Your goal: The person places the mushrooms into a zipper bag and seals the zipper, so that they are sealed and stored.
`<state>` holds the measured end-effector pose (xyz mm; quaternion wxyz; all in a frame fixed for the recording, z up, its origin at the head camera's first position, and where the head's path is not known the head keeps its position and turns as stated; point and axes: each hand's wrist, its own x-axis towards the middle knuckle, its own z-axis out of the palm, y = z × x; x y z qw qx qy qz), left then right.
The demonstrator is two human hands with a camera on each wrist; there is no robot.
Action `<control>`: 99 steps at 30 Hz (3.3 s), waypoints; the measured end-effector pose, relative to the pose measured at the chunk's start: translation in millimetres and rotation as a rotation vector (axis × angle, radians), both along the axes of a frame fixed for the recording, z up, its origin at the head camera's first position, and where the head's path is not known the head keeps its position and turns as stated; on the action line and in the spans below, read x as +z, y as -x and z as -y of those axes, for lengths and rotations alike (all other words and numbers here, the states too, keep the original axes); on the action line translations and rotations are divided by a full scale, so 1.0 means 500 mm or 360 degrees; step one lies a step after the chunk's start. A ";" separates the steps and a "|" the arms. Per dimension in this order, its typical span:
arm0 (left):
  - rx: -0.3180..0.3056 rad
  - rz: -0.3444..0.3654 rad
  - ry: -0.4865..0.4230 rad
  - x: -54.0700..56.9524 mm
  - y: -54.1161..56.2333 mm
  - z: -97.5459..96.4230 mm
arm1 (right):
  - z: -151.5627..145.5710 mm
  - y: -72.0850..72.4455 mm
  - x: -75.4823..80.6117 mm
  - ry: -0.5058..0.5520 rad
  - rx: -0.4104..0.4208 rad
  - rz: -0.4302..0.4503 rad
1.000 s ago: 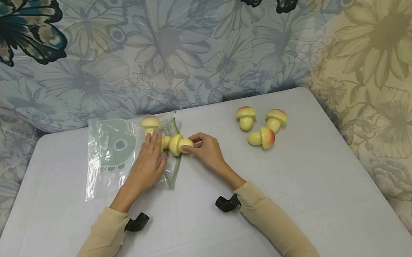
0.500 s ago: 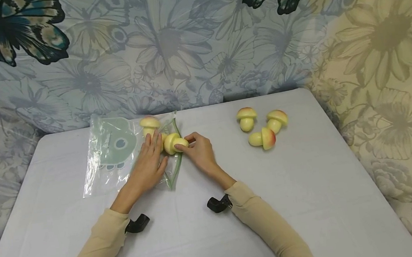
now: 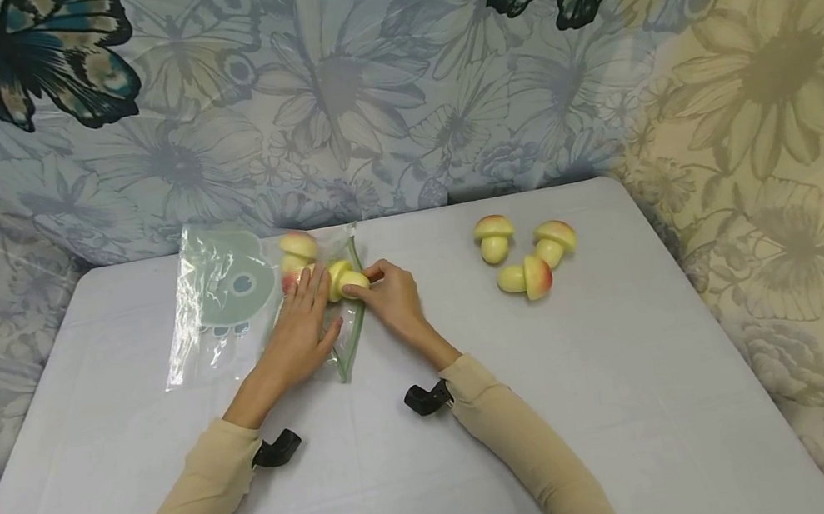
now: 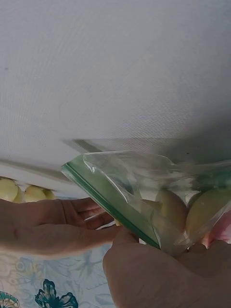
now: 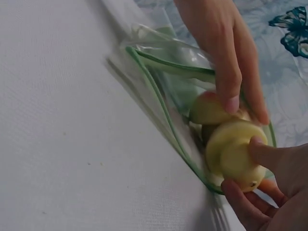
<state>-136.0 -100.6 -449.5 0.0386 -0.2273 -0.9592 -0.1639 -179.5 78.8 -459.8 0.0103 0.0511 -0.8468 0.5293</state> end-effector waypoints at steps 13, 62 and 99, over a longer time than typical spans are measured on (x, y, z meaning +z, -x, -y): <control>-0.0031 0.0011 -0.0001 -0.005 0.004 0.002 | 0.007 0.019 -0.017 0.0105 0.0041 0.0009; -0.0020 -0.0084 -0.0066 -0.026 0.000 0.018 | 0.049 0.002 0.003 0.0257 0.0111 0.0251; -0.0041 -0.0138 -0.0142 -0.027 -0.003 0.025 | -0.120 -0.018 0.071 0.0428 0.0103 0.0087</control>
